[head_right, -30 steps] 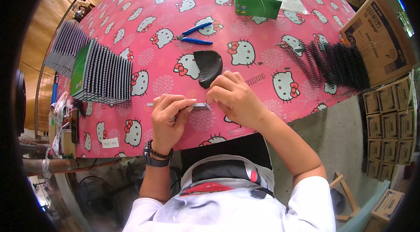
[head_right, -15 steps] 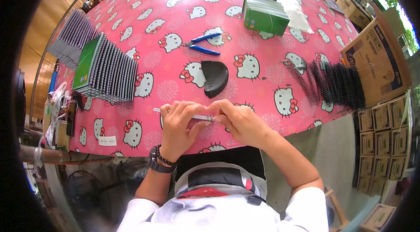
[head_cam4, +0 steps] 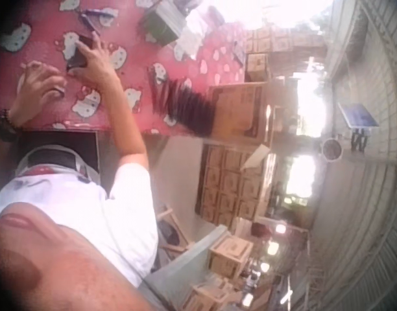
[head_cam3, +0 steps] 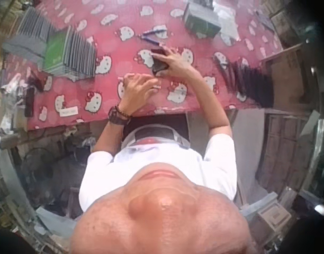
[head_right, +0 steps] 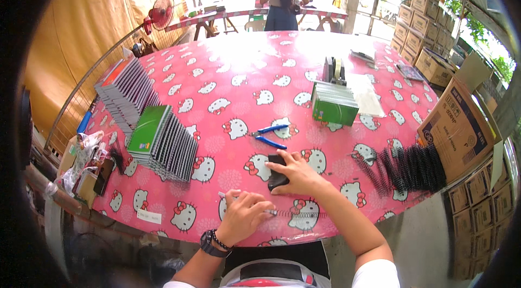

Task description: The person assembles spiral-bound notebooks by inserting black plastic spines into the spiral binding of green-covered notebooks. They handle each notebook individually, align the spine, and press it into place, then place the finished unit on a growing stack.

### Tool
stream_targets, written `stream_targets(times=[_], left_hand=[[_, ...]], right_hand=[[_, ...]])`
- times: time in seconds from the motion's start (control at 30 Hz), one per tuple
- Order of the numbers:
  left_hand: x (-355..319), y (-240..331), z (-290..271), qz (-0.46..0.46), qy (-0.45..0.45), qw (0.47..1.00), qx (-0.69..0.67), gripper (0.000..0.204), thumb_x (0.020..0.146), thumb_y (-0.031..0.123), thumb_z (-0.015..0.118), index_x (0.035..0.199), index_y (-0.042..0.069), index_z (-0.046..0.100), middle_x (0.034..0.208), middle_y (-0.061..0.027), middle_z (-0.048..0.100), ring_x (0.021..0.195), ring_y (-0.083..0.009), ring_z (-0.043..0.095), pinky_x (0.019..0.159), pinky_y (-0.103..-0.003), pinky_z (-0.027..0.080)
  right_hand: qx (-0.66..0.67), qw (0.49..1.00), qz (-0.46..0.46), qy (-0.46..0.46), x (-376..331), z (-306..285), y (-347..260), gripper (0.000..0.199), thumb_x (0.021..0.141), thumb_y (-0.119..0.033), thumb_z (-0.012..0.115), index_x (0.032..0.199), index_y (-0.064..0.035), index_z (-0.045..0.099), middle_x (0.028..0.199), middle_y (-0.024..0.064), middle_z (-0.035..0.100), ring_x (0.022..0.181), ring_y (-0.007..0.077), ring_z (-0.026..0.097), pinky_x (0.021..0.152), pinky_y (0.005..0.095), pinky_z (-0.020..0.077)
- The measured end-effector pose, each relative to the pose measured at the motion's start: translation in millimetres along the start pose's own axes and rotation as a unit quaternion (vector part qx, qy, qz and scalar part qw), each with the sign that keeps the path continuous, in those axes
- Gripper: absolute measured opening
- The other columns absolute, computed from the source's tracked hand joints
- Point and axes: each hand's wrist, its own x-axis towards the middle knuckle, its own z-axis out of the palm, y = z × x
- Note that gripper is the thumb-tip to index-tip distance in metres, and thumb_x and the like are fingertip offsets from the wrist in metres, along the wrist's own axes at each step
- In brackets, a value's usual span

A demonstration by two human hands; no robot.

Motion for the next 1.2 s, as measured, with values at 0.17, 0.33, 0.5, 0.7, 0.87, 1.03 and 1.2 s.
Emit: stream_targets(times=[0.17,0.33,0.5,0.7,0.87,1.03,1.2], left_hand=[[-1,6,-6,-0.020,-0.007,0.999,-0.026,0.018,0.082,0.025,0.066,0.100,0.020,0.064,0.098,0.0035,0.061,0.095,-0.0164,0.057,0.095,-0.043,0.026],[-1,-1,-4,0.000,0.005,0.999,-0.042,0.019,0.082,0.026,0.067,0.099,0.019,0.064,0.100,0.0021,0.061,0.099,-0.0173,0.056,0.098,-0.044,0.024],[-2,-2,0,-0.016,-0.017,0.998,-0.051,0.022,0.080,0.033,0.069,0.095,0.019,0.064,0.102,0.0037,0.060,0.104,-0.0170,0.054,0.100,-0.047,0.022],[-2,-7,-17,-0.024,0.038,0.999,0.018,0.027,0.072,0.036,0.075,0.090,0.019,0.064,0.096,0.0050,0.060,0.100,-0.0167,0.055,0.105,-0.050,0.016],[-18,-18,-8,-0.035,0.035,0.998,0.031,0.024,0.064,0.029,0.079,0.081,0.018,0.065,0.087,0.0032,0.061,0.095,-0.0188,0.056,0.107,-0.050,0.015],[3,-9,-3,-0.055,0.021,0.997,0.048,0.024,0.067,0.030,0.077,0.079,0.016,0.062,0.080,0.0023,0.057,0.090,-0.0188,0.054,0.101,-0.050,0.023],[4,-11,4,-0.037,0.018,0.998,0.043,0.031,0.065,0.037,0.077,0.076,0.014,0.060,0.079,0.0019,0.056,0.087,-0.0185,0.053,0.095,-0.047,0.027]], right_hand=[[-0.025,0.998,0.033,-0.054,3,1,-2,0.085,0.058,-0.049,0.081,0.134,-0.0253,0.051,0.140,0.0202,0.038,0.124,0.0413,0.038,0.102,0.0485,0.0381],[0.026,0.998,-0.019,-0.046,-4,3,-3,0.083,0.056,-0.045,0.083,0.131,-0.0245,0.055,0.141,0.0202,0.037,0.122,0.0400,0.040,0.100,0.0484,0.0407],[0.044,0.998,-0.031,-0.022,-22,9,-1,0.078,0.057,-0.043,0.084,0.128,-0.0239,0.058,0.140,0.0200,0.039,0.117,0.0391,0.042,0.099,0.0474,0.0419],[0.254,0.963,0.052,0.073,-54,0,6,0.069,0.066,-0.063,0.071,0.113,-0.0129,0.069,0.112,0.0170,0.059,0.106,0.0295,0.053,0.090,0.0413,0.0441],[0.479,0.876,-0.021,0.046,-70,-8,-29,0.092,0.071,-0.083,0.047,0.113,-0.0035,0.068,0.101,0.0117,0.062,0.099,0.0227,0.055,0.090,0.0362,0.0400],[0.508,0.861,-0.001,0.033,-70,-13,-30,0.096,0.072,-0.085,0.044,0.107,0.0012,0.069,0.095,0.0102,0.061,0.091,0.0211,0.056,0.085,0.0349,0.0414],[0.516,0.854,0.027,0.061,-82,-7,-19,0.066,0.071,-0.064,0.066,0.105,-0.0079,0.071,0.088,0.0086,0.059,0.093,0.0219,0.054,0.084,0.0351,0.0419]])
